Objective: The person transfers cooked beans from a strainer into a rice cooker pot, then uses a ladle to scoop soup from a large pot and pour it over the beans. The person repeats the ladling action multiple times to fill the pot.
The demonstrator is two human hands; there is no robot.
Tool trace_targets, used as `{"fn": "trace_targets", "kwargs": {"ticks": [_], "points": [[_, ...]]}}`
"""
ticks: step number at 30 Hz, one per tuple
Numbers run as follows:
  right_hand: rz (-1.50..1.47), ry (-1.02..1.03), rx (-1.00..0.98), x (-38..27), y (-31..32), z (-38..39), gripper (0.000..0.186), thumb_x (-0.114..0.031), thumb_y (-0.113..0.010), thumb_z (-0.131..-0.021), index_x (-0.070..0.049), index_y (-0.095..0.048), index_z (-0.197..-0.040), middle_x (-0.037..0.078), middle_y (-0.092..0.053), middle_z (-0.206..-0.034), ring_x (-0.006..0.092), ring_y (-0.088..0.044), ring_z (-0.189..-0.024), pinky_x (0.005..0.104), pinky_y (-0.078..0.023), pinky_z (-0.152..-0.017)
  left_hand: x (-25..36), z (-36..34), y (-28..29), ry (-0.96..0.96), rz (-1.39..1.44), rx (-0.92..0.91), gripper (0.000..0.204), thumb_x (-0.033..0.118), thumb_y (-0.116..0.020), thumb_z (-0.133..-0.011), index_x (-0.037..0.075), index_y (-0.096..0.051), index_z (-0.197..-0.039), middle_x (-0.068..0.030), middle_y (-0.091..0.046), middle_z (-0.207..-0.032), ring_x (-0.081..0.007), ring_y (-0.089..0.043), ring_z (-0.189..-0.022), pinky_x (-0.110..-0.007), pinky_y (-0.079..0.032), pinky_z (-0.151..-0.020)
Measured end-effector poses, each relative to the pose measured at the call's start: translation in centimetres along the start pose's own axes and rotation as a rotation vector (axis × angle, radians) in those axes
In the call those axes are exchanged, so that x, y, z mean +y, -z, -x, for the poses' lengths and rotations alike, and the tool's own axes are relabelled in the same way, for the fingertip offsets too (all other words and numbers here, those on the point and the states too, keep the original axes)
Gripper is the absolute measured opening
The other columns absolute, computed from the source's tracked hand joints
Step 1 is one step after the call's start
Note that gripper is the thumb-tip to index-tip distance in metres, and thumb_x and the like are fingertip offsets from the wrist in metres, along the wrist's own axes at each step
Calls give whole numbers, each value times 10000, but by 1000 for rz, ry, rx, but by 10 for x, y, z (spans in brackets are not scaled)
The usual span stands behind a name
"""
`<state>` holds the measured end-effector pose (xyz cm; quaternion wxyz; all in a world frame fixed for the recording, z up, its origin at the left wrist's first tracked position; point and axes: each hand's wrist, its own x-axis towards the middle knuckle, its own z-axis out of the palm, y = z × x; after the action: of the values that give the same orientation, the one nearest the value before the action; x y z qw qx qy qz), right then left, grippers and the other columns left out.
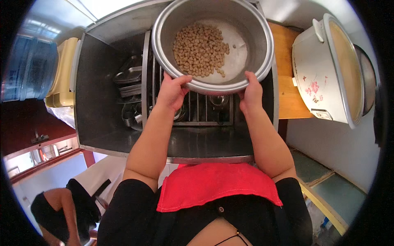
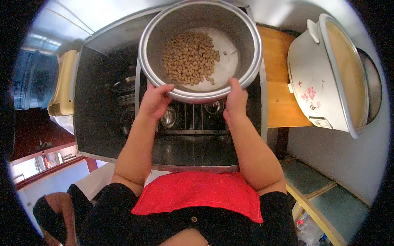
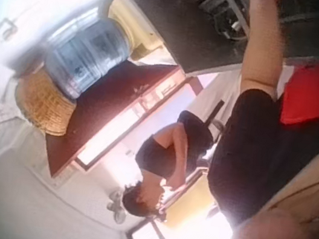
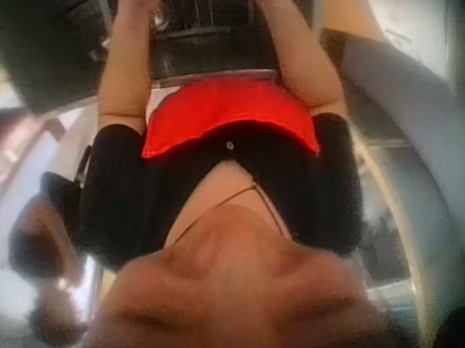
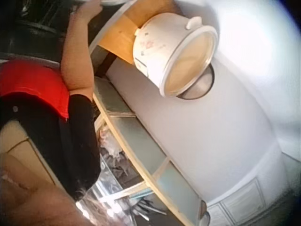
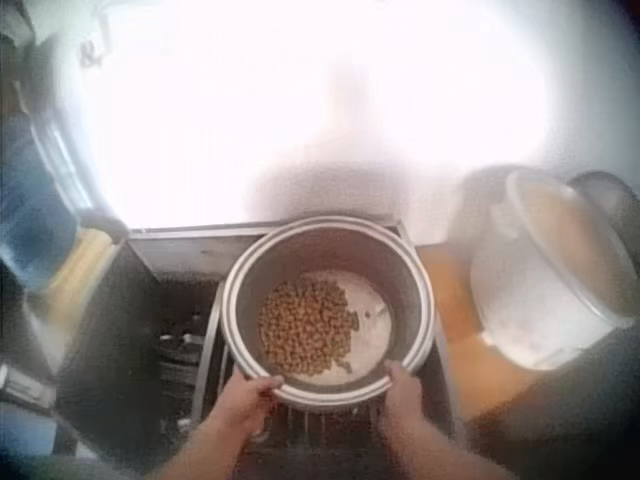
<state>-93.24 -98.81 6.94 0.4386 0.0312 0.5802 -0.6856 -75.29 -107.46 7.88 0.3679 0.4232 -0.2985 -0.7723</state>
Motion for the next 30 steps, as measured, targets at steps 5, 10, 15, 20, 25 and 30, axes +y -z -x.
{"fn": "trace_targets", "kwargs": {"ticks": [5,10,15,20,25,30], "points": [[-22,-36,-30,-4,4,-8,322,-215,-479,-768,-6,-443,-1010,63,-512,-937,159,-503,-853,276,-405,-728,-5,-4,-7,34,13,26,569,-70,-520,-665,104,-300,-1160,-82,-444,-1099,-229,-463,-982,-361,-415,-783],[-26,-35,-5,-4,3,-8,315,-214,-484,-765,-7,-451,-1000,63,-518,-923,153,-504,-846,270,-405,-708,-8,-8,-4,5,24,-9,556,-67,-523,-664,97,-304,-1148,-81,-453,-1084,-229,-475,-960,-352,-428,-758],[-16,-49,10,-8,-1,-1,323,-214,-489,-761,2,-454,-998,72,-521,-921,156,-510,-833,268,-412,-697,-9,-7,-2,21,14,19,552,-66,-520,-670,92,-295,-1148,-86,-454,-1077,-234,-480,-954,-351,-436,-751],[-26,-27,15,-5,2,-5,326,-210,-491,-758,18,-456,-988,85,-525,-917,164,-518,-819,271,-417,-693,-8,-6,-4,18,19,22,557,-69,-513,-677,88,-281,-1159,-97,-445,-1087,-241,-473,-965,-357,-433,-763],[-9,-33,38,-3,4,-10,322,-204,-496,-754,27,-457,-976,91,-527,-906,168,-522,-810,266,-420,-683,-8,-7,-4,24,17,9,570,-71,-508,-679,81,-269,-1172,-103,-432,-1105,-250,-460,-986,-373,-418,-803],[-12,-52,0,-9,2,-5,313,-199,-498,-754,26,-460,-968,90,-530,-899,166,-525,-800,263,-420,-672,-6,-6,-7,32,-4,32,574,-76,-504,-677,79,-268,-1177,-103,-425,-1116,-258,-449,-1005,-382,-407,-828]]}}
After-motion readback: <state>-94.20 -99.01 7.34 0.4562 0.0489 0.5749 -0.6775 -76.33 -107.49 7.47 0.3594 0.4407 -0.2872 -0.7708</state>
